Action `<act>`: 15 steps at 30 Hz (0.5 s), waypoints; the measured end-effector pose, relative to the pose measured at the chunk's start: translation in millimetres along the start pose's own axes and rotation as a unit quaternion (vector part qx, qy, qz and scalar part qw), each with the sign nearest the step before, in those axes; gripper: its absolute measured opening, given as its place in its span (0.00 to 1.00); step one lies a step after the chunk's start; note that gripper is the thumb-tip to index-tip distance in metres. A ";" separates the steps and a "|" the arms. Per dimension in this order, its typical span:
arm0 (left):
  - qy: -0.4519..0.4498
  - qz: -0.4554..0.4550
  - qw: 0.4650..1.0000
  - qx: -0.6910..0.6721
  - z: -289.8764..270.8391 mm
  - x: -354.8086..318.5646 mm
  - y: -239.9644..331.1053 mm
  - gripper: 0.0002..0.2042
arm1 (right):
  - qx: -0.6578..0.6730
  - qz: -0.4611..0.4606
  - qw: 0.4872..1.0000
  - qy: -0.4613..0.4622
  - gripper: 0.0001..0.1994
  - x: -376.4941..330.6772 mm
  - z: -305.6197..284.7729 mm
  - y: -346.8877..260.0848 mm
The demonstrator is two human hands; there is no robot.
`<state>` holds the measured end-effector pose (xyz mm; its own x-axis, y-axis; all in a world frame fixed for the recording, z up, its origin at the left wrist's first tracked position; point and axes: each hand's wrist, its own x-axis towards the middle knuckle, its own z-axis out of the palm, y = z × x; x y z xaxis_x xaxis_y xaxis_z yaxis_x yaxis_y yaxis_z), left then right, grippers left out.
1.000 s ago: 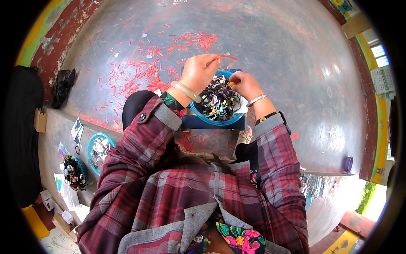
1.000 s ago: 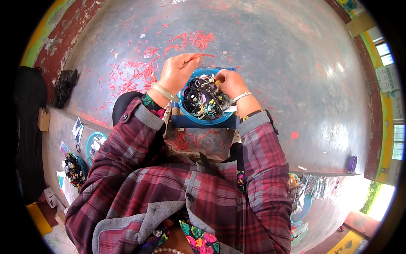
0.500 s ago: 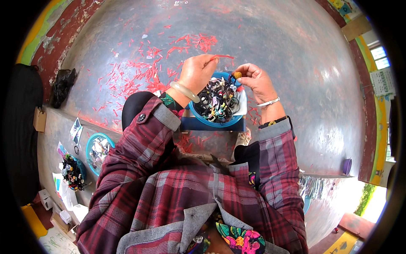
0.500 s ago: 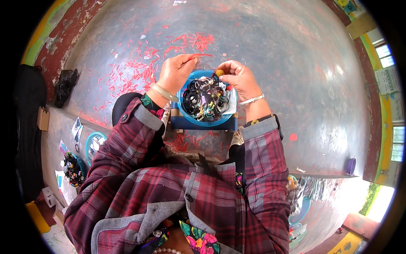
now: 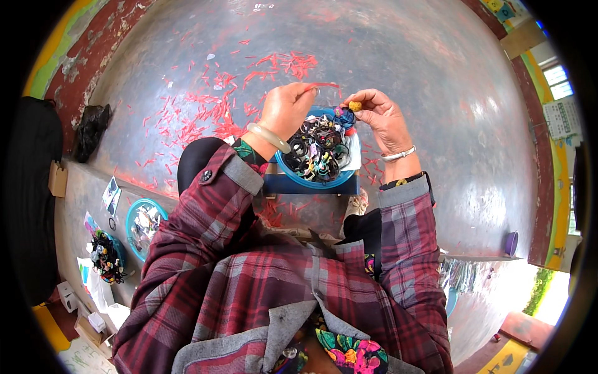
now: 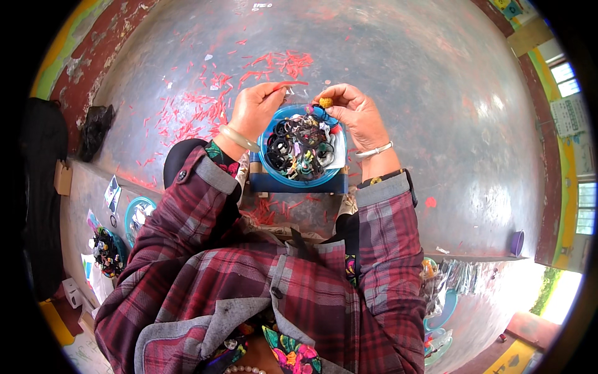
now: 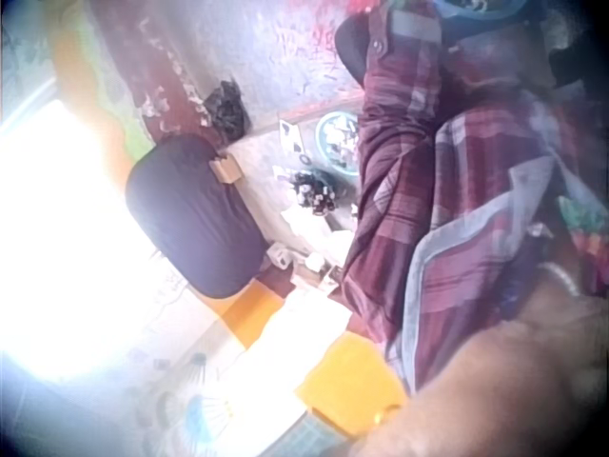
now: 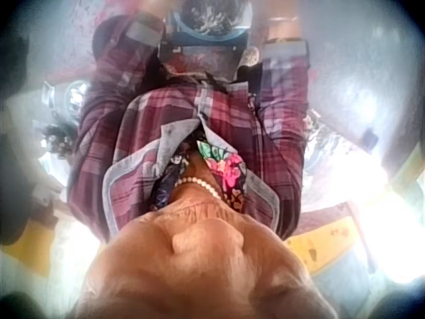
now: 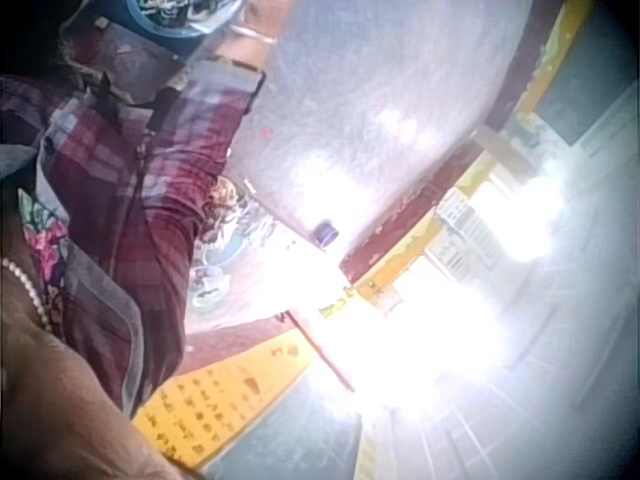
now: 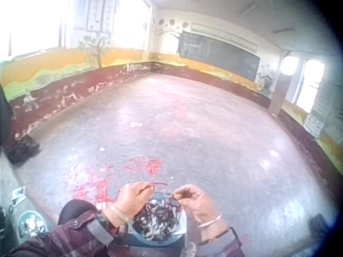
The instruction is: The person sits on the floor and assembles hair accessories by hand. They pick up small colorful rubber bands and hair clips from a blue bowl, stretch the bands, and attach them to the clips. The person handles the items one at a time, repeatedly picking, stretching, and fastening components.
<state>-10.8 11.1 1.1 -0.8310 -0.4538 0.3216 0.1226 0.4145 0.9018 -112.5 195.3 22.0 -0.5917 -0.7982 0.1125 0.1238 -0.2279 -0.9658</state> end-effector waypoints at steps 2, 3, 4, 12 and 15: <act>-0.001 -0.002 1.000 -0.010 2.1 0.6 -6.1 0.11 | 0.057 0.000 0.998 0.010 0.11 -0.7 3.2 -1.7; 0.001 0.003 1.000 -0.006 2.7 0.7 -7.6 0.11 | 0.085 -0.001 0.996 0.015 0.11 -0.6 4.6 -2.5; 0.003 0.009 1.000 -0.003 3.0 0.9 -8.5 0.11 | 0.119 -0.012 0.992 0.035 0.11 0.2 5.8 -1.3; -0.022 -0.006 1.000 0.017 3.0 0.3 -5.7 0.10 | 0.256 -0.005 0.963 0.084 0.13 1.2 -1.9 6.6; -0.053 -0.035 0.997 0.045 -0.6 -0.7 -3.0 0.11 | 0.249 0.048 0.964 0.083 0.16 1.1 1.4 -0.3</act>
<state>-10.2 9.7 -1.6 -0.8895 -0.3994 0.2222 0.0171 0.4566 0.8895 -112.1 193.7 22.7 -0.6721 -0.7387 -0.0503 0.5274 -0.4300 -0.7327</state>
